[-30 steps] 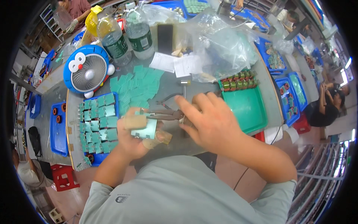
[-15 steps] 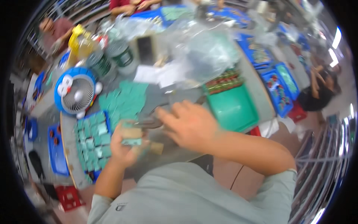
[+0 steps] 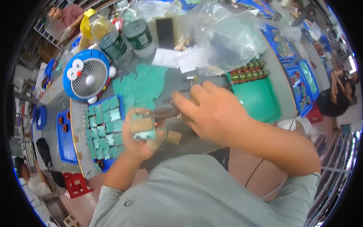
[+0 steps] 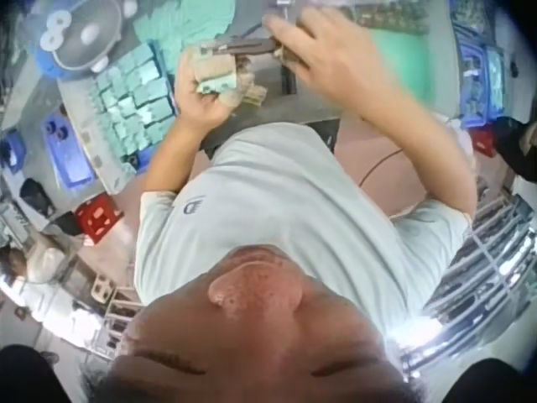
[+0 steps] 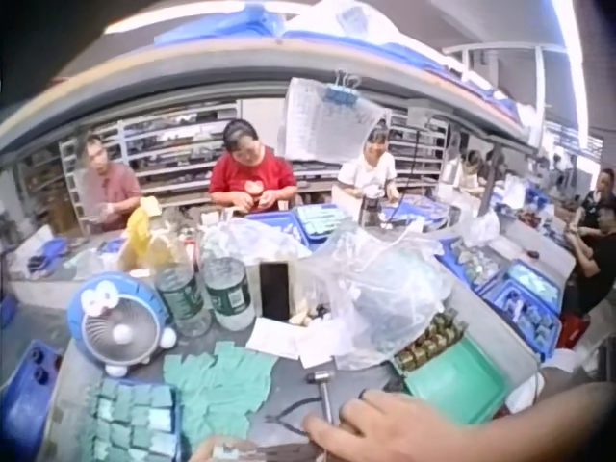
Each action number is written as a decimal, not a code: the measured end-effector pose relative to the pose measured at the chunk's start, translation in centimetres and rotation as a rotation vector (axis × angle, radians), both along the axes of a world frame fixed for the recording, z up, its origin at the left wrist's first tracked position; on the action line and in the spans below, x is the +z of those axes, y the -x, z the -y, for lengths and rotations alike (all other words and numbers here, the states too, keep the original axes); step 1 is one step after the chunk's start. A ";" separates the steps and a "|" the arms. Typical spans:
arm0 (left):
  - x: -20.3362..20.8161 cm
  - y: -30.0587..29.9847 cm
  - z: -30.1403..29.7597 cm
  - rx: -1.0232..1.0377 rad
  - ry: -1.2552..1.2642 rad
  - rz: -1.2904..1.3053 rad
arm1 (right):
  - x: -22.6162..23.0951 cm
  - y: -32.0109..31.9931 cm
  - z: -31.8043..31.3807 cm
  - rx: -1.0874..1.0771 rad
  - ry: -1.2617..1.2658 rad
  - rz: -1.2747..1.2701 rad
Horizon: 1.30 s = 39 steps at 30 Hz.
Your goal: Assembling transformer components by fitting coils into metal frames using pliers and a hammer.
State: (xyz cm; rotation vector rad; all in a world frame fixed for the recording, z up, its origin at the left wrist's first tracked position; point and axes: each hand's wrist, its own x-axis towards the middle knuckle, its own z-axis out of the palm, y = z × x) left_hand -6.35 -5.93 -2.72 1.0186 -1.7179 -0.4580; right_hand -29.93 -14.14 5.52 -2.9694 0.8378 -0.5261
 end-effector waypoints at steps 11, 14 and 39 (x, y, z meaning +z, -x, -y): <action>-1.2 0.5 -1.4 0.035 0.017 -0.084 | -0.1 0.7 -1.2 0.028 -0.006 0.017; -0.8 0.5 -1.1 0.039 0.023 -0.034 | -0.4 0.8 -1.0 0.032 -0.036 0.043; 3.0 -0.8 -1.2 0.059 0.047 0.065 | -0.3 0.4 -1.7 0.058 -0.366 0.090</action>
